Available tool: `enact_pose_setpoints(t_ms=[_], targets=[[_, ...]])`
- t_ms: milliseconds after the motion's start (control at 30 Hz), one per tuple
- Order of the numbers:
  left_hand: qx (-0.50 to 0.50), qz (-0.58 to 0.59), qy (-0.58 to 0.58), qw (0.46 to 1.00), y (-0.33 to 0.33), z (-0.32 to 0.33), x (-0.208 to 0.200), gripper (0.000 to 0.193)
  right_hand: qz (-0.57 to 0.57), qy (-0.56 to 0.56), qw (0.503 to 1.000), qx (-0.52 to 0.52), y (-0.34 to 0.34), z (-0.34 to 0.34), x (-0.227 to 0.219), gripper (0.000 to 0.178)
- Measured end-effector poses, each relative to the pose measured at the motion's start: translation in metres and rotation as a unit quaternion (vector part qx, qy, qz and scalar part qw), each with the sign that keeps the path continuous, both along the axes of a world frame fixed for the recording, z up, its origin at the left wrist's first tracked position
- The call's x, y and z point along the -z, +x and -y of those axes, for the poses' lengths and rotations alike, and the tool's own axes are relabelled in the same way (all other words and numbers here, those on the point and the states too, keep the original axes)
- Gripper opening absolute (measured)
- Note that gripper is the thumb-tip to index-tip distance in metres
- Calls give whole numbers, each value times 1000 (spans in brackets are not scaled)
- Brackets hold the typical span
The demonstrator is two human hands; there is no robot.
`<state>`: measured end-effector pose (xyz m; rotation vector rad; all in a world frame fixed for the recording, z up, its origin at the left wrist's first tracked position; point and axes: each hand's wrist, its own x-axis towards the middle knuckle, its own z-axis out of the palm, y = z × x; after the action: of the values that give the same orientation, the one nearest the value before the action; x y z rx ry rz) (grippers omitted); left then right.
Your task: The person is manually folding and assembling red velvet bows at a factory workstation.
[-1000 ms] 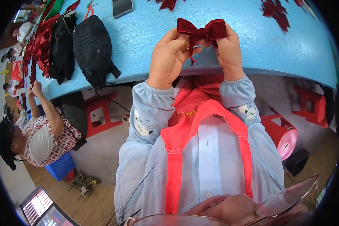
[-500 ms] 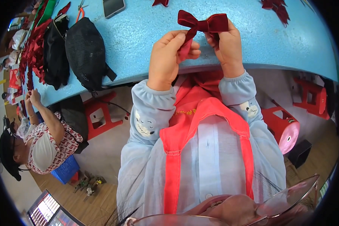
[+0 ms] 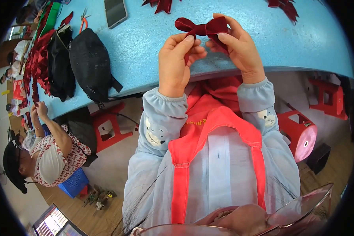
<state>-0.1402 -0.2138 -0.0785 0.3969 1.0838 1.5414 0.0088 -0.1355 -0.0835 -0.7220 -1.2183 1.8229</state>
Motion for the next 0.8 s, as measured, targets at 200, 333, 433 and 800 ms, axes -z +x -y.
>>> enact_pose_setpoints(t_ms=[200,333,433,800], targets=[[-6,103,37,994,4,-8,10,13,-62,-40,997,-25,26,-11,10,45],[21,101,34,994,12,-6,10,17,-54,-7,999,5,31,-11,11,45],[33,69,39,996,17,-9,3,20,-37,27,999,17,29,-13,12,45],[92,-56,54,993,23,-5,3,24,16,60,997,36,20,-10,19,28]])
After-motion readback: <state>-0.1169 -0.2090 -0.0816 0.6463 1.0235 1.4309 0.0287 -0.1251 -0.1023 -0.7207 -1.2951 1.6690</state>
